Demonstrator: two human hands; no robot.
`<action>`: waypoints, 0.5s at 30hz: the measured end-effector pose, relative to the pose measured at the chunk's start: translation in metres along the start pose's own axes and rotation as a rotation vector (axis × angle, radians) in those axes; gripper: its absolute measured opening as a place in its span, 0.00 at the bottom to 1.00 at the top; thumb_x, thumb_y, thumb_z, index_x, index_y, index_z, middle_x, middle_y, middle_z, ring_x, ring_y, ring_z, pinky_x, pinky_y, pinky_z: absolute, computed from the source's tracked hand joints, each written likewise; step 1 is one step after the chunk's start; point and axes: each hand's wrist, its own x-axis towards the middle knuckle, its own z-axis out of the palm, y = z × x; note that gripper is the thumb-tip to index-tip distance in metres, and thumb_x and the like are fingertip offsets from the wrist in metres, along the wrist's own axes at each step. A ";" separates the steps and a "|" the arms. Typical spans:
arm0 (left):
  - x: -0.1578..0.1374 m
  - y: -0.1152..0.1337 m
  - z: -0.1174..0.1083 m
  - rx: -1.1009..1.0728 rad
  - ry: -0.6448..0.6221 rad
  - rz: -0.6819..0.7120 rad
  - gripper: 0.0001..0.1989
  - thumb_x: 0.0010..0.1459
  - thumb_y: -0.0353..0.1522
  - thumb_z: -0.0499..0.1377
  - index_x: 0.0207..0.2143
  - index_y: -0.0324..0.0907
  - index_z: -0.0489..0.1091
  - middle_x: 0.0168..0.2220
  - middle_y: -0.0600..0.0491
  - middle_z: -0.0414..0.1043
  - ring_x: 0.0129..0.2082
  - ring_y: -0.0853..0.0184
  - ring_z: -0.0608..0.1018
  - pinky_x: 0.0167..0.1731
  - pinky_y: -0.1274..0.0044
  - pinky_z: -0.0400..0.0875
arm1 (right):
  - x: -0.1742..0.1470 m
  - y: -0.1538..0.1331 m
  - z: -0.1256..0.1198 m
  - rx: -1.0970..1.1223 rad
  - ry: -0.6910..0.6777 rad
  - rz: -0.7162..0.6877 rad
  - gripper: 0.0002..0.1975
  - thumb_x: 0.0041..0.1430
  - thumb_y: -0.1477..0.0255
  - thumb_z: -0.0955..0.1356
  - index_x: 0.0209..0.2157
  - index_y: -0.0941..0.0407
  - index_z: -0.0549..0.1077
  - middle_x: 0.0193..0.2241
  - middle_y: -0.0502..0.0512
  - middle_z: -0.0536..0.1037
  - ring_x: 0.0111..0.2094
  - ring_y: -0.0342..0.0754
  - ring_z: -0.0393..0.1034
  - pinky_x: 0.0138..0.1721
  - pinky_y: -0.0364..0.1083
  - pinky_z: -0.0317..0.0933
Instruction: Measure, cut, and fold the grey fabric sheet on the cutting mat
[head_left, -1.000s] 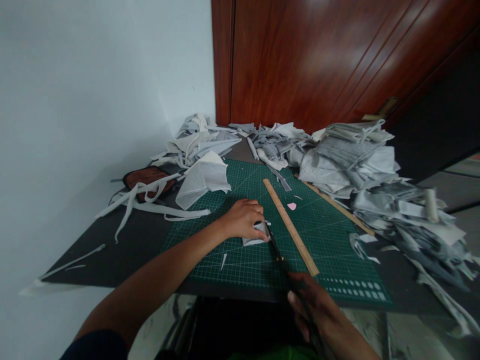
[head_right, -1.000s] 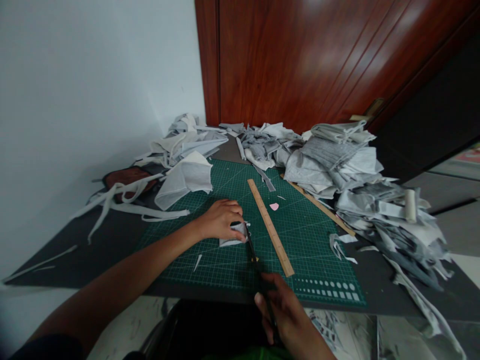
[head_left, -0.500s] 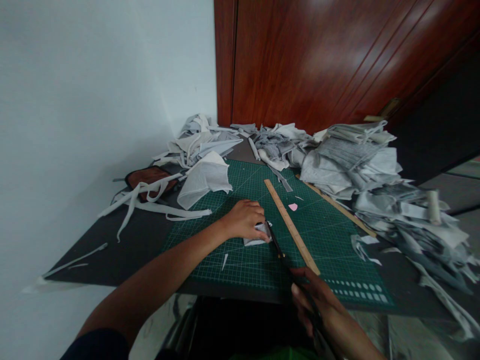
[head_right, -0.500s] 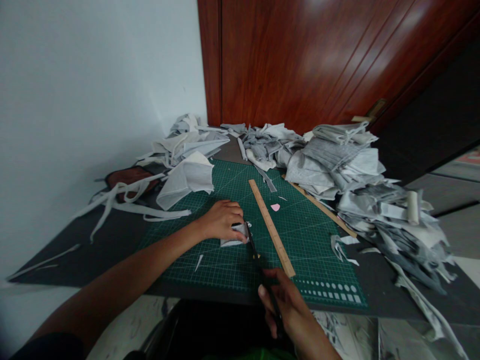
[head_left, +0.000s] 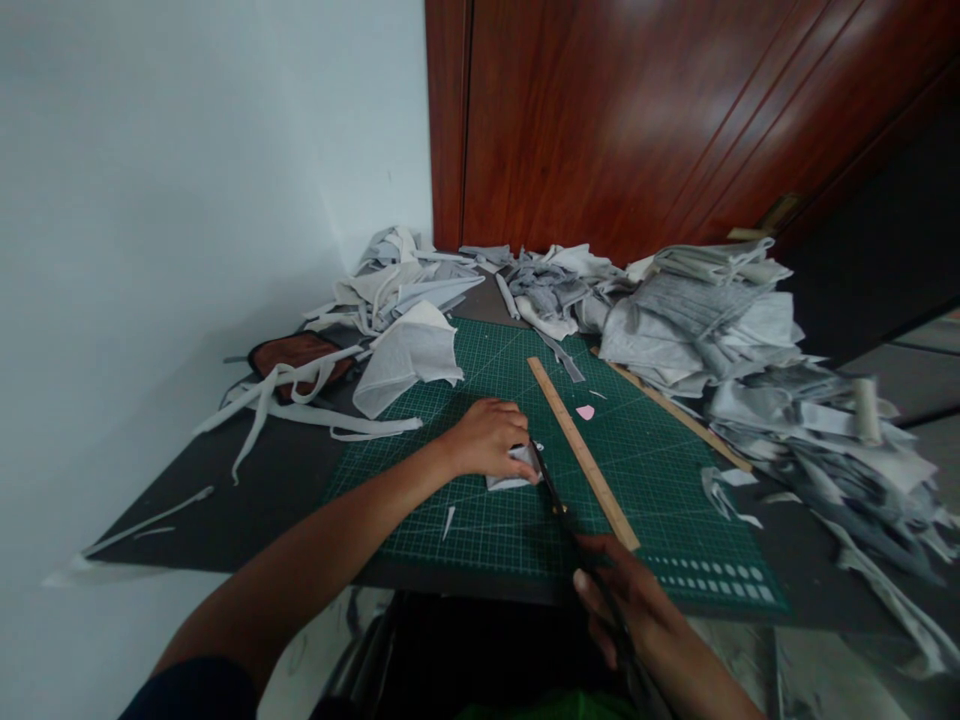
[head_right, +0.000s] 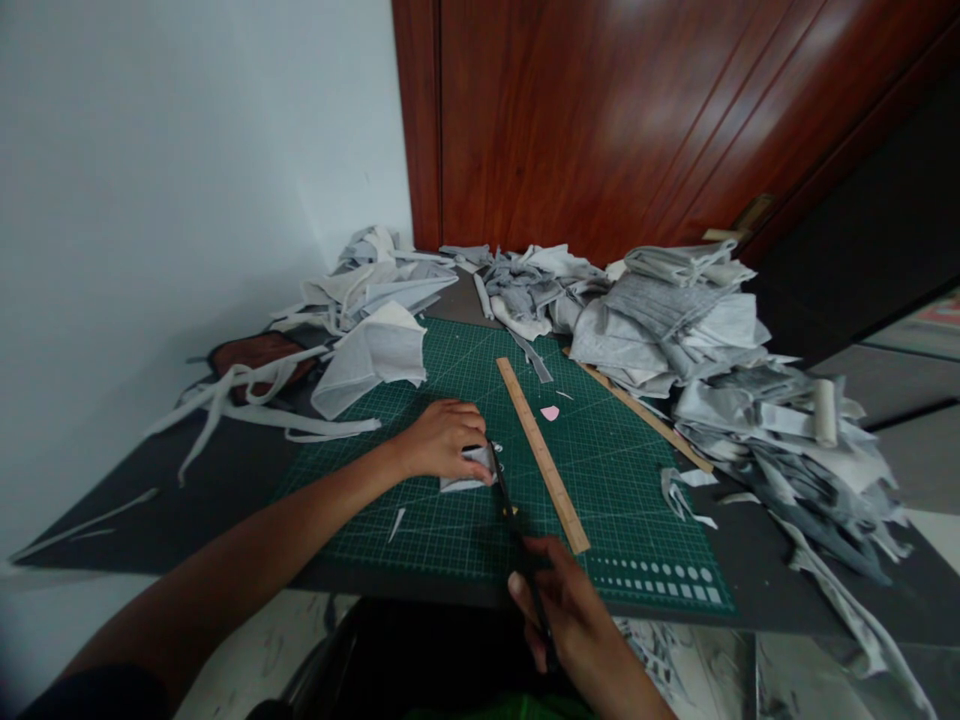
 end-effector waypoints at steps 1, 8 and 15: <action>0.000 0.000 0.000 -0.001 0.000 0.001 0.25 0.54 0.58 0.66 0.31 0.45 0.80 0.32 0.54 0.79 0.37 0.63 0.77 0.35 0.72 0.61 | 0.000 0.002 0.000 0.006 0.006 -0.004 0.40 0.55 0.37 0.67 0.53 0.56 0.62 0.17 0.38 0.65 0.17 0.43 0.59 0.22 0.44 0.55; 0.000 -0.001 -0.001 -0.018 0.022 0.016 0.24 0.56 0.56 0.66 0.30 0.44 0.80 0.31 0.54 0.78 0.36 0.64 0.76 0.34 0.73 0.61 | 0.003 0.020 -0.003 0.116 0.026 -0.056 0.33 0.59 0.43 0.70 0.52 0.54 0.64 0.18 0.38 0.67 0.16 0.40 0.60 0.21 0.42 0.55; 0.000 0.000 -0.001 -0.062 0.014 -0.015 0.21 0.56 0.53 0.68 0.29 0.44 0.78 0.32 0.53 0.77 0.39 0.62 0.77 0.38 0.72 0.62 | -0.014 0.017 -0.020 0.264 0.113 -0.065 0.33 0.55 0.46 0.75 0.52 0.52 0.66 0.20 0.38 0.66 0.14 0.38 0.58 0.17 0.39 0.52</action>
